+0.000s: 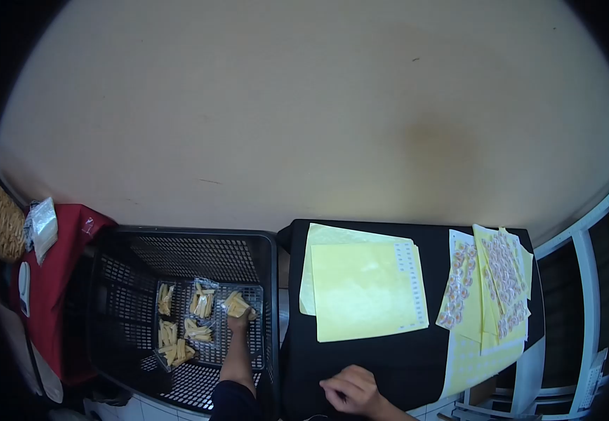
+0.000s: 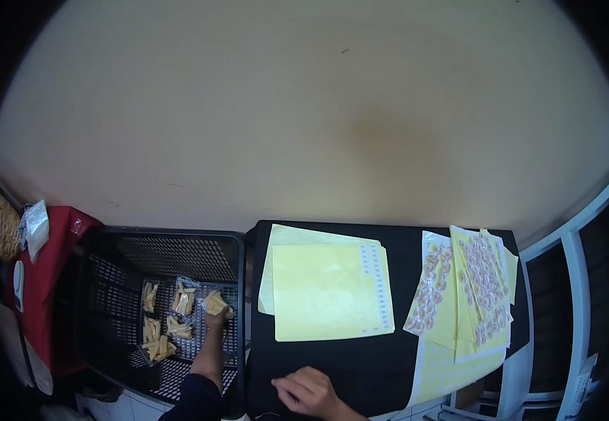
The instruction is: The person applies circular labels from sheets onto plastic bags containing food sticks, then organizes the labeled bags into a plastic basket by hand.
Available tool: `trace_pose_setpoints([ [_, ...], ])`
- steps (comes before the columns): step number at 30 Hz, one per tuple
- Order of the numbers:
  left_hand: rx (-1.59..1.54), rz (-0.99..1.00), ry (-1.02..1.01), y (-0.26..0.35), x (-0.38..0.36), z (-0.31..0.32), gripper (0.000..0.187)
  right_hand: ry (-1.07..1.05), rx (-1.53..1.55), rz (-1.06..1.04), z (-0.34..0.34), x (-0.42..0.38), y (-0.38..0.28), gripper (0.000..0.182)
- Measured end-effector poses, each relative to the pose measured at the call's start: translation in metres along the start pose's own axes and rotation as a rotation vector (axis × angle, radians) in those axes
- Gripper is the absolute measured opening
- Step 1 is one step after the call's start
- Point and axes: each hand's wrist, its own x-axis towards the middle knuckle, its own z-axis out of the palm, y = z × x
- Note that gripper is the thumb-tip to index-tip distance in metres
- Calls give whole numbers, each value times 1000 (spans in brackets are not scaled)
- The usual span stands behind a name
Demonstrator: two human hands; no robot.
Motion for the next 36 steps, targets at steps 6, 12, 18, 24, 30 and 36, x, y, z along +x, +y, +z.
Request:
trace_pose_setpoints([
  [6, -248, 29, 336, 118, -45, -40, 56, 37, 88, 72, -21, 27, -31, 13],
  [12, -489, 330, -151, 306, -184, -76, 51, 195, 124, 180, -55, 76, -59, 30],
  [18, -341, 455, -701, 372, -335, -66, 74, 143, 819, 432, -101, 73, -60, 28],
  [24, -604, 490, -730, 413, -348, -42, 42, 95, 865, 439, -139, 43, -49, 16],
  [30, -473, 499, -686, 403, -372, -32, 19, 153, 687, 322, -155, 14, -51, 8],
  [36, -121, 554, -978, 389, -377, -62, 34, -10, 364, 224, -181, -23, -47, 12],
])
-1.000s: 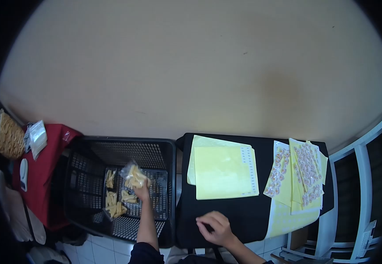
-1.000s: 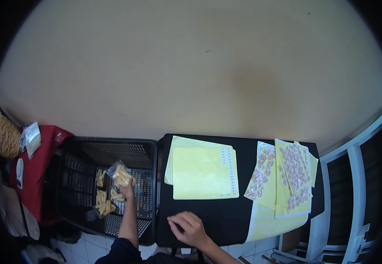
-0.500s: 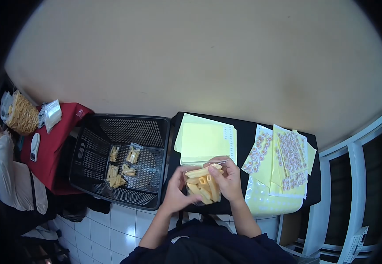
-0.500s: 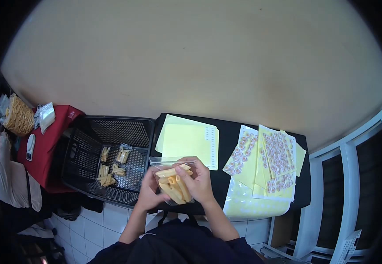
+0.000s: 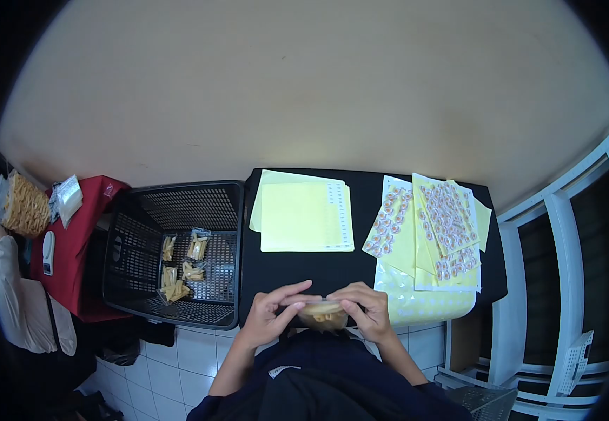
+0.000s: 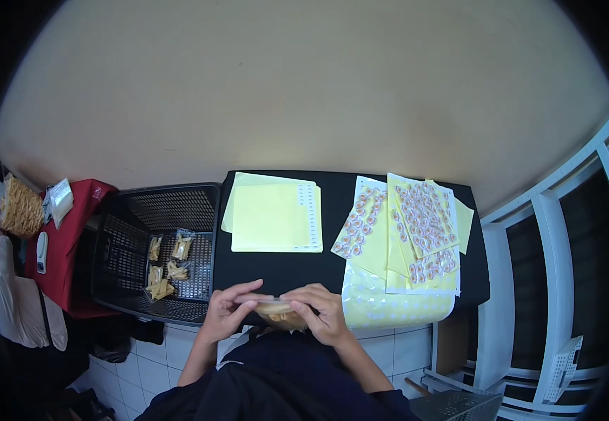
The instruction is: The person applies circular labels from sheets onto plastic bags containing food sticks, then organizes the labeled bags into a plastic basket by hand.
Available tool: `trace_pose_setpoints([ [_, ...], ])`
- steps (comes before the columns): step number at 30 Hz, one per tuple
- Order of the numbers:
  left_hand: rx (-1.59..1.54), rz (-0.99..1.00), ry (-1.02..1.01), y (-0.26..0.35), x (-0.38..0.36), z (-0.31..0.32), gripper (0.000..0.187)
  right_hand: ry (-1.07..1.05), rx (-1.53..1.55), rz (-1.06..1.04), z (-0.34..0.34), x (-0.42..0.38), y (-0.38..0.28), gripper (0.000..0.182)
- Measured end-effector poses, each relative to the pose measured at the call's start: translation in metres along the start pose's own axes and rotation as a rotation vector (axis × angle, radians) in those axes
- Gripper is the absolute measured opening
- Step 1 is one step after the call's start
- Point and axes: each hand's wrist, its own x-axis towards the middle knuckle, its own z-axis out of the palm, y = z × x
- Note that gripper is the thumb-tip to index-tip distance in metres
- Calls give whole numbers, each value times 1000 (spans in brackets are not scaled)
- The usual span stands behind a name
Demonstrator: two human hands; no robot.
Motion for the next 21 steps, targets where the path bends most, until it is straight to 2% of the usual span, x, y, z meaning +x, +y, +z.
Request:
trace_pose_setpoints([
  [5, -21, -105, -190, 3, -11, -8, 40, -141, -41, 82, -9, -19, 4, 16],
  [7, -50, -157, -228, -2, -11, -8, 41, -221, 30, 207, -12, -16, 4, 16],
  [9, -42, -27, -88, -23, -7, -8, 42, -269, 133, 202, -13, -6, 15, 19],
  [10, -121, -48, -4, -28, -7, -10, 41, -317, 236, 197, -13, 1, 25, 22],
  [11, -215, -61, 181, -38, -7, -12, 34, -249, 346, 149, -11, 7, 44, 26],
  [13, -264, -30, 423, -60, -5, -29, 28, -17, -140, 140, 1, 30, 63, 27],
  [14, -278, -39, 477, -61, -3, -38, 27, 76, -372, 49, 10, 39, 83, 35],
  [15, -293, -50, 529, -61, 0, -45, 27, 78, -375, 46, 17, 47, 97, 35],
  [16, -177, -171, 563, -52, 3, -51, 26, 175, -608, 96, 23, 55, 108, 42],
  [17, -175, -166, 562, -47, 6, -55, 26, 273, -841, 145, 26, 62, 116, 51],
  [18, 118, -226, 506, -44, 8, -59, 27, 277, -842, 141, 24, 69, 119, 51],
  [19, 409, -285, 444, -42, 10, -62, 28, 224, -956, 316, 22, 73, 121, 60],
  [20, 501, -347, 425, -41, 15, -62, 31, 166, -1066, 493, 19, 78, 123, 69],
  [21, 503, -346, 427, -43, 20, -61, 31, 167, -1064, 490, 15, 82, 124, 69],
])
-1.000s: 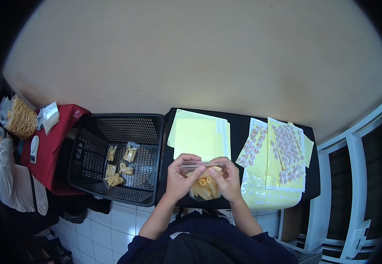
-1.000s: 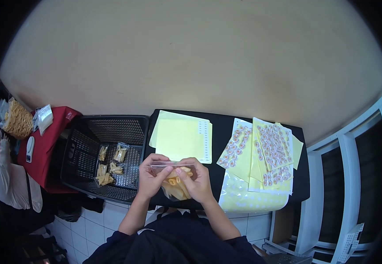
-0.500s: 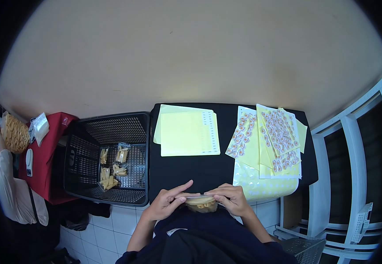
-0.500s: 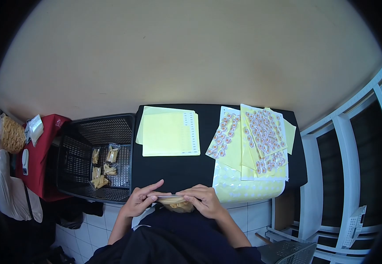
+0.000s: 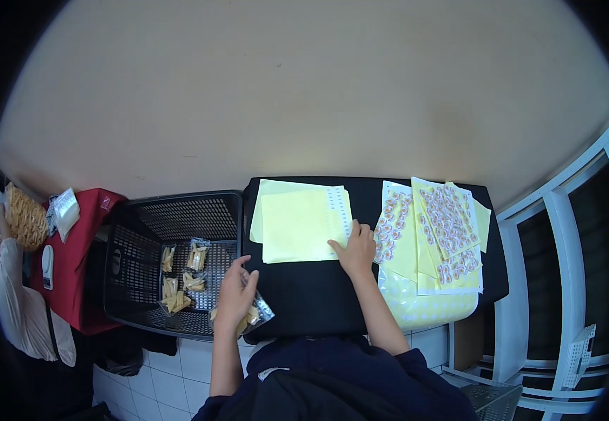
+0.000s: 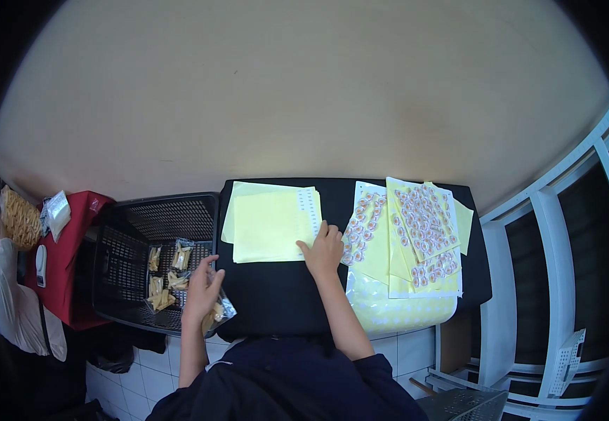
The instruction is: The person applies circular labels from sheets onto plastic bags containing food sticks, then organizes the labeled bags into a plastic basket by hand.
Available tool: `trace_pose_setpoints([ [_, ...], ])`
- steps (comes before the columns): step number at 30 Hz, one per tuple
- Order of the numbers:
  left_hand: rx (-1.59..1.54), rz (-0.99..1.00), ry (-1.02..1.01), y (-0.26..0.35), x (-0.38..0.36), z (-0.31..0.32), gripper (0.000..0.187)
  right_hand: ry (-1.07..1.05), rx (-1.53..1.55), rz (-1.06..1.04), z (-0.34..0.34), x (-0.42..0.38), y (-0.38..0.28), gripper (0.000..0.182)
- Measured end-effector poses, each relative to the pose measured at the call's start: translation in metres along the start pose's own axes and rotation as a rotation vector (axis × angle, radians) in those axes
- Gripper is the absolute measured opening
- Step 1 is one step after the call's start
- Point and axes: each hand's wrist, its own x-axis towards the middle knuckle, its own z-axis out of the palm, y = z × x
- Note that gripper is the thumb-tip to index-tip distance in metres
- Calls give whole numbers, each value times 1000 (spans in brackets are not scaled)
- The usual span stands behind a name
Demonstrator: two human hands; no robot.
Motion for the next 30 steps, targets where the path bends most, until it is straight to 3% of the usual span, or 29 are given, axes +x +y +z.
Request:
trace_pose_setpoints([
  [2, 213, 127, 40, -2, 7, 15, 36, -130, 188, 146, -1, 8, 6, 73],
  [4, 260, 93, -1, 2, 14, 26, 40, -89, 191, 158, 3, 12, 16, 67],
  [8, 389, 208, 12, -1, 26, 53, 40, -38, 422, 128, 8, 18, 31, 45],
  [10, 471, 296, -38, 7, 28, 64, 41, 110, 473, 51, 8, 20, 36, 30],
  [12, 483, 318, -81, 12, 30, 75, 44, 228, 724, 114, 3, 20, 39, 18],
  [17, 568, 459, -128, 22, 41, 95, 52, 605, 951, 266, -6, 16, 80, 15],
  [20, 594, 498, -121, 15, 48, 109, 51, 750, 1177, 453, -18, 6, 118, 26],
  [24, 631, 580, -76, 11, 51, 116, 36, 847, 1177, 449, -25, 3, 137, 35],
  [26, 638, 602, -36, 11, 53, 115, 29, 835, 827, 444, -24, 1, 134, 39],
  [27, 610, 589, -58, 9, 58, 114, 22, 835, 829, 445, -31, -1, 122, 39],
  [29, 588, 576, -77, 11, 65, 109, 17, 972, 64, 173, -47, -7, 85, 36],
  [30, 501, 536, -11, 17, 66, 103, 15, 815, 291, 75, -40, -10, 75, 31],
])
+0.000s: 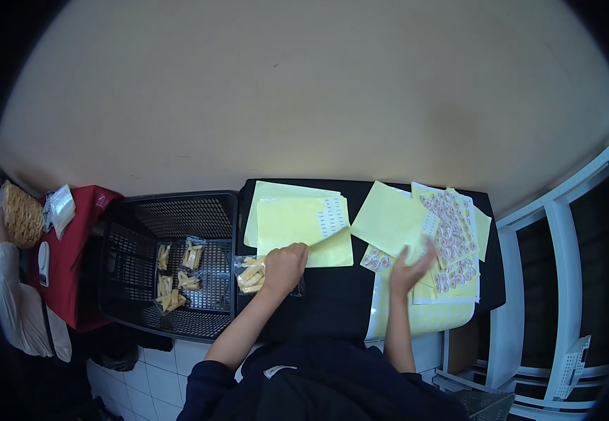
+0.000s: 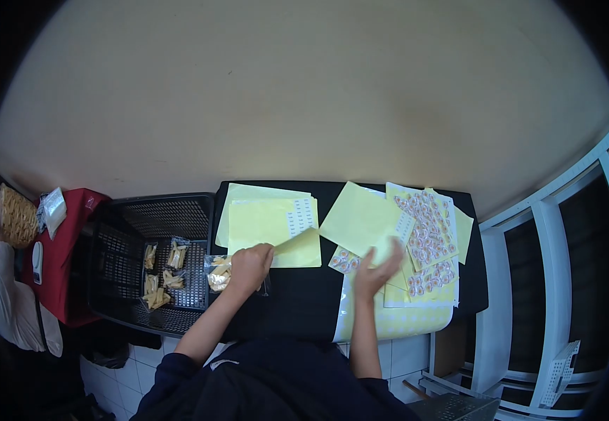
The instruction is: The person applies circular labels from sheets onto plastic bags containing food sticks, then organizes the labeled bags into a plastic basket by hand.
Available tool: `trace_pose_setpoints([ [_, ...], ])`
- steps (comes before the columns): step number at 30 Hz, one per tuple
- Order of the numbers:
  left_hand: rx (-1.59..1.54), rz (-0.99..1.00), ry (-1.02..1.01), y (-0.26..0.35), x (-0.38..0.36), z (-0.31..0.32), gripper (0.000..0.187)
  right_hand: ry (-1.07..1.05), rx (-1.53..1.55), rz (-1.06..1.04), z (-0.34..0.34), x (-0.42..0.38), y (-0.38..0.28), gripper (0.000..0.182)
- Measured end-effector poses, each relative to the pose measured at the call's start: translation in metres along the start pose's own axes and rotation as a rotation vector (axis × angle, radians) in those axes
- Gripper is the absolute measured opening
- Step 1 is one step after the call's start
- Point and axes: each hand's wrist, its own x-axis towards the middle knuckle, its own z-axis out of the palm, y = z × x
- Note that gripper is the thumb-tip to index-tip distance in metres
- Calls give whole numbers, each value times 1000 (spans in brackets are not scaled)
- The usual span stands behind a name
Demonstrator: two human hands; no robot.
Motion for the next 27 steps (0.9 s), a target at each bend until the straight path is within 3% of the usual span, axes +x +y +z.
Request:
trace_pose_setpoints([
  [1, -68, -58, 69, 1, 1, -6, 14, -174, 223, 23, 4, -10, -10, 25],
  [2, -66, -56, 67, 0, 2, -10, 14, -250, 359, 186, 12, -22, -26, 12],
  [4, -235, -182, 157, -3, 6, -18, 14, -373, 475, 158, 23, -39, -45, 8],
  [5, -266, -224, 149, -5, 7, -23, 15, -599, 451, 307, 22, -42, -51, 20],
  [6, -264, -225, 150, -6, 7, -28, 15, -600, 453, 307, 24, -44, -52, 20],
  [8, -327, -320, 134, -9, 9, -36, 17, -586, -97, -187, 29, -48, -52, 40],
  [9, -340, -323, 151, -11, 9, -37, 17, -774, -170, -86, 30, -48, -50, 57],
  [13, -342, -382, 131, -14, 9, -42, 20, -797, -75, 35, 39, -42, -40, 56],
  [15, -313, -368, 104, -17, 7, -42, 23, -818, 148, 158, 41, -39, -36, 51],
  [19, -272, -348, 94, -19, 5, -42, 25, -693, 187, 81, 47, -48, -24, 47],
  [21, -306, -330, 90, -16, 5, -41, 24, -719, 300, 273, 52, -53, -12, 45],
  [24, -326, -256, 155, -18, 4, -32, 24, -589, 316, 255, 50, -55, -16, 44],
  [27, -301, -312, 167, -15, 5, -34, 24, -569, 207, 153, 35, -42, -34, 47],
])
